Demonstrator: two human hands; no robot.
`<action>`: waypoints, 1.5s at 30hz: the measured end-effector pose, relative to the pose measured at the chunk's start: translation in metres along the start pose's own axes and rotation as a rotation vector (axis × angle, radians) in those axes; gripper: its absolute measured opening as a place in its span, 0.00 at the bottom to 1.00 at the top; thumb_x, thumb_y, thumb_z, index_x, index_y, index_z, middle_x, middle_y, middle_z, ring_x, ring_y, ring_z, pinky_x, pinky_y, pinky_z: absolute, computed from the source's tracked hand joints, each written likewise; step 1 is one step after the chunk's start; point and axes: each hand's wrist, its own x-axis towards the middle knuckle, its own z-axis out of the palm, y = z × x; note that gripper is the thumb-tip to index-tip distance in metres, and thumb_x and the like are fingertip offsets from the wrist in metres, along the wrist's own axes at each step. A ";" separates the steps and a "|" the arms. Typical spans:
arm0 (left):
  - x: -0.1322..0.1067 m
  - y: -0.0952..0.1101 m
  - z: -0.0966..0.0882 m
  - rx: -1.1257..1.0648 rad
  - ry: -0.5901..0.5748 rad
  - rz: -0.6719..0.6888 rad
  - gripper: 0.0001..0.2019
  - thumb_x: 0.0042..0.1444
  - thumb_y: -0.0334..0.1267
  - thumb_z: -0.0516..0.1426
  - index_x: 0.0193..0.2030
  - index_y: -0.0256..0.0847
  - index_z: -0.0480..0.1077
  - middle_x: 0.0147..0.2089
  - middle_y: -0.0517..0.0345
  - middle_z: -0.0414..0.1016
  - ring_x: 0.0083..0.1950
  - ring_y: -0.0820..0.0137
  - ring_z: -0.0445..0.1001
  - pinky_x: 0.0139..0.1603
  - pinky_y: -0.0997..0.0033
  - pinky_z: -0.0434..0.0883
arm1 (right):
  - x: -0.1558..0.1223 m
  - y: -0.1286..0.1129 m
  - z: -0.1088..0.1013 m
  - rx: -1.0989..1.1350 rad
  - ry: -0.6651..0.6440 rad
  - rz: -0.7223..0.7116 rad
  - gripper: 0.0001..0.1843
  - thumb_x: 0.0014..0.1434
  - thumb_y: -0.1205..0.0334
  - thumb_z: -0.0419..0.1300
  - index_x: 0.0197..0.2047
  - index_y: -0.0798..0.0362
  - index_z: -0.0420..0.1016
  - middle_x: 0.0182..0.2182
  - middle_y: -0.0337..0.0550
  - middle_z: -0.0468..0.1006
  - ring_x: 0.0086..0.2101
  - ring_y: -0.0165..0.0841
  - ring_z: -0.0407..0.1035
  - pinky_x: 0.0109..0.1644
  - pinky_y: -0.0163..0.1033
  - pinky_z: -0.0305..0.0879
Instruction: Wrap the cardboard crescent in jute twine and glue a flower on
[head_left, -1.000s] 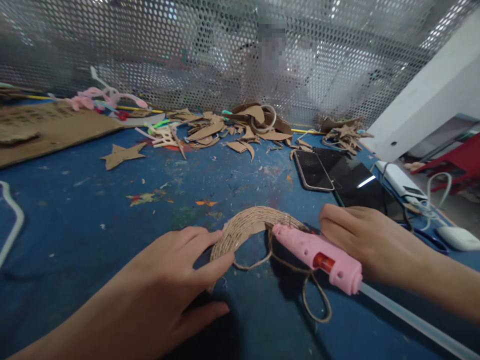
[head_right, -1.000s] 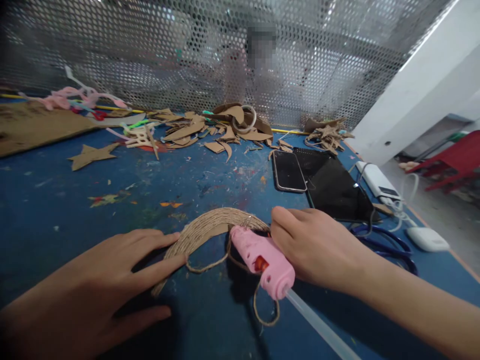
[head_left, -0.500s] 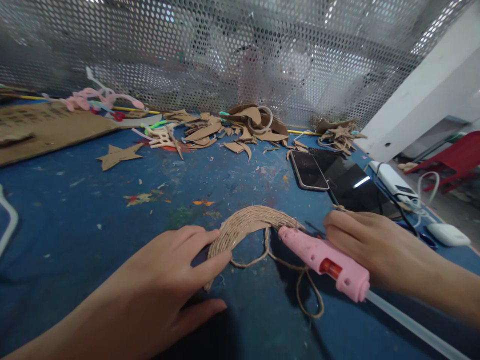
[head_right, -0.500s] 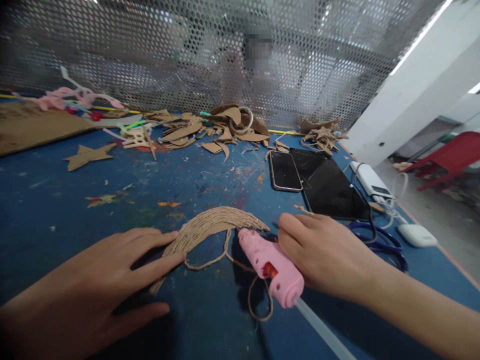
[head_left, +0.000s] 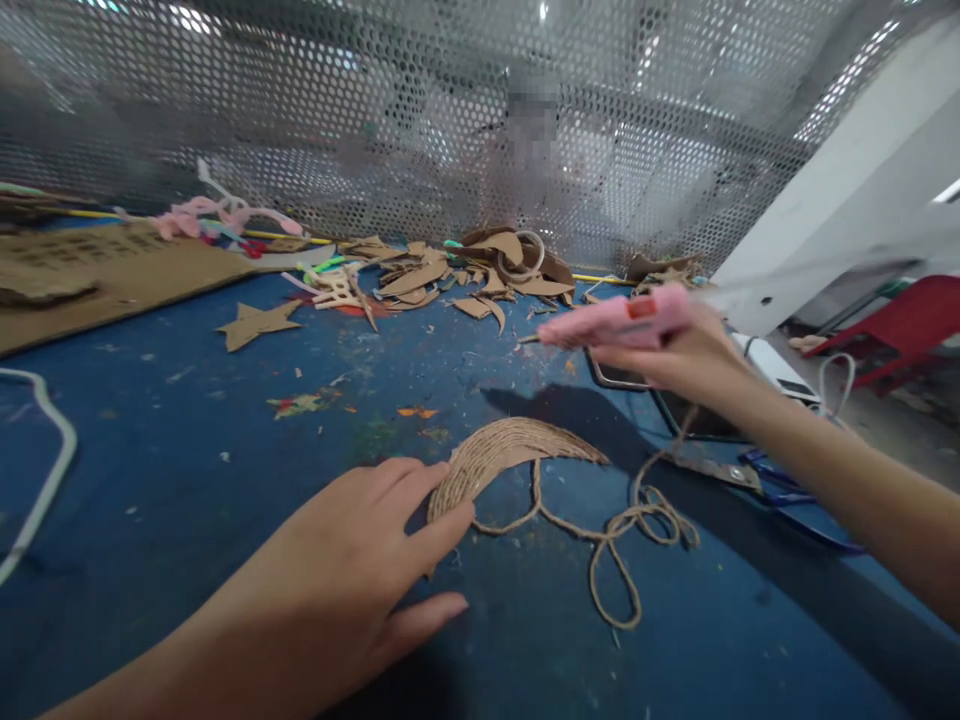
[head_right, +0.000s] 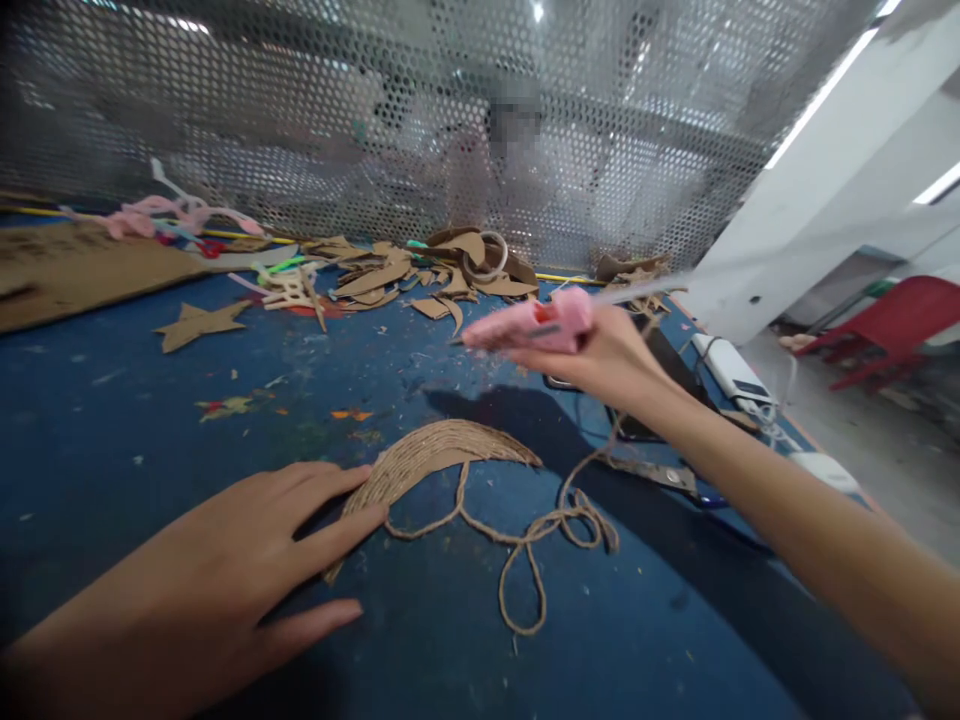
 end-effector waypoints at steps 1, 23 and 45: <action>0.001 0.000 -0.001 0.010 -0.004 0.005 0.20 0.51 0.43 0.62 0.51 0.45 0.72 0.53 0.44 0.73 0.50 0.51 0.72 0.44 0.51 0.72 | 0.019 -0.002 0.010 0.053 0.004 0.053 0.16 0.54 0.49 0.63 0.34 0.54 0.75 0.23 0.40 0.70 0.24 0.32 0.65 0.24 0.37 0.62; 0.004 0.003 0.004 -0.267 -0.030 -0.290 0.23 0.54 0.46 0.59 0.55 0.41 0.62 0.56 0.47 0.69 0.55 0.54 0.68 0.54 0.51 0.68 | -0.014 -0.037 0.076 -0.040 0.061 -0.476 0.07 0.62 0.60 0.58 0.38 0.55 0.70 0.35 0.43 0.74 0.39 0.33 0.65 0.46 0.39 0.60; 0.032 0.006 0.021 -0.056 0.215 0.053 0.09 0.62 0.33 0.53 0.36 0.48 0.74 0.55 0.53 0.68 0.63 0.54 0.60 0.58 0.48 0.60 | -0.123 -0.017 0.051 -0.358 -0.204 -0.537 0.12 0.67 0.68 0.47 0.33 0.55 0.68 0.31 0.42 0.73 0.32 0.33 0.62 0.38 0.38 0.57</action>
